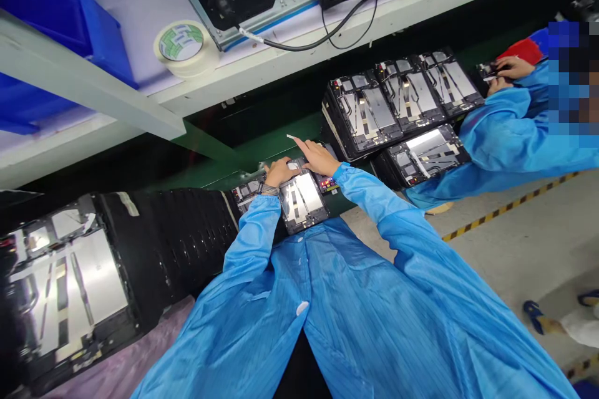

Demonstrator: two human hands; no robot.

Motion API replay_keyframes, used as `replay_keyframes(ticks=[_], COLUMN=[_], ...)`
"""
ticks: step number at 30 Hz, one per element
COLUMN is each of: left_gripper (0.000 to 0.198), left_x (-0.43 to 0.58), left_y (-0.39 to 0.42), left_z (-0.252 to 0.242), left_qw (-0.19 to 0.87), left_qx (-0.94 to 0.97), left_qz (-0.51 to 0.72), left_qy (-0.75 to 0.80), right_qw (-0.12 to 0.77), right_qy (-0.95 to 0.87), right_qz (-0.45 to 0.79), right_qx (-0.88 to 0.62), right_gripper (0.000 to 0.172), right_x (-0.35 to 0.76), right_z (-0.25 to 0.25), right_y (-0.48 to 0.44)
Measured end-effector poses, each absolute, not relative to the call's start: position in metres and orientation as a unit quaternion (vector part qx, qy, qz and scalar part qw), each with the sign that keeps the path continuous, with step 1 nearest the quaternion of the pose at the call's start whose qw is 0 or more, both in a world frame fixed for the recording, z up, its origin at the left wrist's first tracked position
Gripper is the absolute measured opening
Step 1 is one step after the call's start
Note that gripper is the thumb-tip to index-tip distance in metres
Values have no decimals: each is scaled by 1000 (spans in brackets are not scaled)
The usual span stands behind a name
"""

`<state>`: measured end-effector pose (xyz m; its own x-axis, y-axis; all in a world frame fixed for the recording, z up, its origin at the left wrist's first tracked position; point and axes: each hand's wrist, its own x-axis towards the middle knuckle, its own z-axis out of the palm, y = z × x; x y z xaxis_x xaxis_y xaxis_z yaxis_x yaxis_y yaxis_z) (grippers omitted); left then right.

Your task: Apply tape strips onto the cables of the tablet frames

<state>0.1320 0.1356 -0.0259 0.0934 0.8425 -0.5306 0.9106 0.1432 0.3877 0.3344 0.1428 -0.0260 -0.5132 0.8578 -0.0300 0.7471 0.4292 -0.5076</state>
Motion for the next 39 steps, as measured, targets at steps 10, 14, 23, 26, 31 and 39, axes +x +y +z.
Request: replay_keyframes(ticks=[10,14,23,26,31,39], left_gripper=[68,68,66,67,66,65], left_x=[131,129,127,127,127,129], left_y=[146,146,145,146,146,144], left_z=[-20,-23,-31,-33,-33,-25], left_qw=[389,390,392,392,393,385], left_qx=[629,627,626,625,626,629], left_qz=[-71,-65,-43,-40,-41,-38], left_qy=[669,671,673,674,672,674], right_qw=[246,184,91,57,20,-34], right_qy=[-711,-699,-745,-765,-781,-788], right_qz=[400,487,457,434,407,366], right_qx=[-524,-490,-478,-473,-473,-493], right_gripper=[93,83,84,85,85,89], right_x=[344,338,323,321,315,306], right_z=[-31,-38,-48,-43,-29,-12], right_y=[152,152,160,161,162,158])
